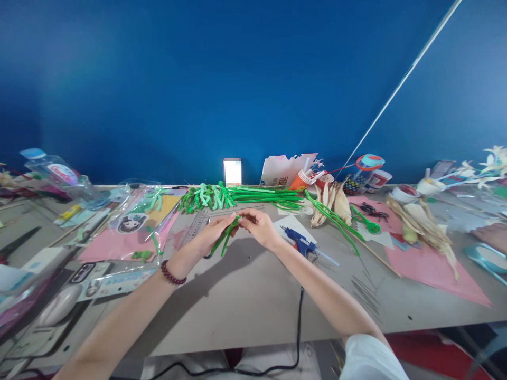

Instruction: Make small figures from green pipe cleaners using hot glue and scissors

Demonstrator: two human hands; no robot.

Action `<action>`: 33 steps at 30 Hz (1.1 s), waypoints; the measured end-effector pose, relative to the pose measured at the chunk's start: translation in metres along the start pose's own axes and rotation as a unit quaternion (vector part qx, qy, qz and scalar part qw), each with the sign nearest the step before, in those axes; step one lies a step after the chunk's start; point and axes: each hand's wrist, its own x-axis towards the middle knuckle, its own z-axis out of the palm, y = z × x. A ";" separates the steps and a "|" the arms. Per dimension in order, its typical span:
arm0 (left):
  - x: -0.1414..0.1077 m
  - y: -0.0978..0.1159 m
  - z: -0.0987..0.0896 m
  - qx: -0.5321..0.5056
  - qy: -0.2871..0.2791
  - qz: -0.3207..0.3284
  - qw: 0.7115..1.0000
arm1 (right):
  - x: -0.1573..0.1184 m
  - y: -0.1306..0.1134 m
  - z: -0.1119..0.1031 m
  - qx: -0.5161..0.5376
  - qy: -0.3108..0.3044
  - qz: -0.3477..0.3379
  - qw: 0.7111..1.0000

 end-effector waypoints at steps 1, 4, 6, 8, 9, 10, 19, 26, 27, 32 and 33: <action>0.000 0.000 0.000 0.010 0.001 0.004 1.000 | 0.000 0.001 0.000 -0.007 0.006 -0.003 1.000; 0.001 -0.002 -0.001 -0.015 -0.001 0.011 1.000 | 0.000 0.000 0.000 -0.014 0.009 -0.008 1.000; 0.002 -0.005 -0.002 -0.041 -0.008 0.019 0.999 | 0.000 -0.001 -0.001 -0.009 0.001 -0.003 1.000; 0.003 -0.007 -0.003 -0.047 -0.016 0.030 0.998 | 0.000 -0.003 -0.002 0.004 -0.021 0.004 1.000; 0.003 -0.007 -0.003 -0.044 -0.020 0.034 0.998 | 0.000 -0.004 -0.003 0.015 -0.035 0.007 0.999; 0.003 -0.006 -0.003 -0.039 -0.023 0.037 0.998 | 0.000 -0.005 -0.004 0.027 -0.049 0.010 0.998; 0.001 -0.003 -0.004 0.001 -0.039 0.039 0.998 | -0.001 -0.003 -0.006 0.076 -0.084 0.037 0.993; 0.002 -0.004 -0.006 0.033 -0.042 0.024 0.998 | -0.002 -0.005 -0.010 -0.012 -0.091 0.027 0.995; 0.001 -0.004 -0.006 0.032 -0.047 0.019 0.998 | -0.002 -0.005 -0.010 -0.020 -0.094 0.026 0.995; 0.001 0.001 -0.007 -0.048 -0.059 -0.013 0.997 | -0.003 -0.008 -0.007 -0.042 -0.097 0.006 0.994; 0.001 0.002 -0.007 -0.070 -0.060 -0.020 0.996 | -0.003 -0.008 -0.006 -0.047 -0.094 0.001 0.994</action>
